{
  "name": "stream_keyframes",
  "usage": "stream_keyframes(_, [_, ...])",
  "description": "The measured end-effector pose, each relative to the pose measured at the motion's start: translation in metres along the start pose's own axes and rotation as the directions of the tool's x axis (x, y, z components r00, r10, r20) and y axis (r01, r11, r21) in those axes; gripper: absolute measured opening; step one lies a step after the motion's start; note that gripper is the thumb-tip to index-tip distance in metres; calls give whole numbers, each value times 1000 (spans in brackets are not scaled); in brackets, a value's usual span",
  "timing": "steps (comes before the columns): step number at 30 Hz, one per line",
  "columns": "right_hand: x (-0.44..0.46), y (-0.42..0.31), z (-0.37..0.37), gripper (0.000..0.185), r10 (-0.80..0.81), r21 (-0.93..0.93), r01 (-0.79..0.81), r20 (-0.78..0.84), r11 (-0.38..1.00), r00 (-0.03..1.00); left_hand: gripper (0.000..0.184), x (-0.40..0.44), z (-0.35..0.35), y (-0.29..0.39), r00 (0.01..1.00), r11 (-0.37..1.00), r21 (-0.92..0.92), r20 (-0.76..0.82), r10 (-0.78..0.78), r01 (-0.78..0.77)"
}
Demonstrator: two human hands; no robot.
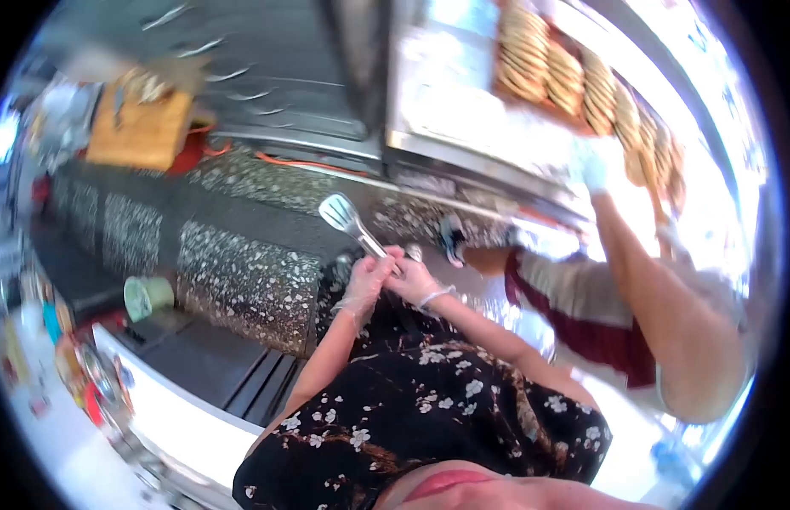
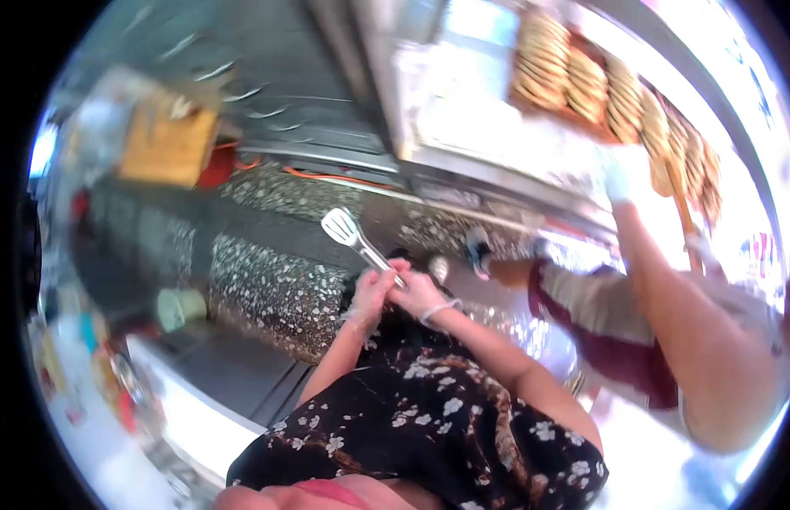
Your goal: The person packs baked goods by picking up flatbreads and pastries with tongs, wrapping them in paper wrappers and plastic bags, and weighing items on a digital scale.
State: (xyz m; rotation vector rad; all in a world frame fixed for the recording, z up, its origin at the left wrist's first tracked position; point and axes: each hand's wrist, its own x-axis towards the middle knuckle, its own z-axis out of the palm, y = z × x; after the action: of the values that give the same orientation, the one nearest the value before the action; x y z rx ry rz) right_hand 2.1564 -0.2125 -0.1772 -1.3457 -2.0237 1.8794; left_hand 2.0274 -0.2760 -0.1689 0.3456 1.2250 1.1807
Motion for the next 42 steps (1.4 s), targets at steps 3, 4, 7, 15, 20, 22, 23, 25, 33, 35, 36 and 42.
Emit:
stream_keyframes(3, [10,-36,30,37,-47,-119,62,125,991,991,27,-35,-20,27,979,995,-49,-186,81,-92])
stream_keyframes(4, [1,-60,33,41,-26,-188,64,198,980,980,27,-55,-23,32,967,988,-75,-230,111,-132])
stream_keyframes(7, [18,-81,83,38,-142,-246,239,356,939,924,27,-92,-70,33,922,967,-136,-354,157,-217])
stream_keyframes(15, [56,-161,306,20,-273,-39,344,529,938,804,30,-210,-255,78,791,952,-4,-558,252,-306])
stream_keyframes(20, [84,-248,399,10,-261,33,269,378,963,888,33,-238,-352,154,807,922,-32,-497,319,-385])
stream_keyframes(22, [111,-282,407,14,-273,85,260,367,962,889,34,-224,-386,178,811,904,21,-433,393,-427])
stream_keyframes(23, [122,-305,409,16,-317,61,316,343,947,884,34,-210,-403,188,795,884,65,-410,447,-463])
stream_keyframes(25, [159,-336,423,18,-508,-88,541,244,837,826,32,-200,-443,230,796,874,176,-361,486,-454])
stream_keyframes(33, [374,-490,505,33,-239,-17,243,126,970,963,27,-133,-673,451,582,600,597,-258,772,-532])
stream_keyframes(35, [431,-539,538,30,-236,-81,248,137,965,962,24,-116,-746,500,557,623,630,-339,758,-464])
stream_keyframes(36, [447,-582,555,29,-147,-25,153,158,988,976,23,-110,-781,522,539,640,650,-393,745,-410])
stream_keyframes(42, [541,-718,626,34,-225,216,148,396,965,890,17,-113,-973,594,435,659,713,-529,729,-237])
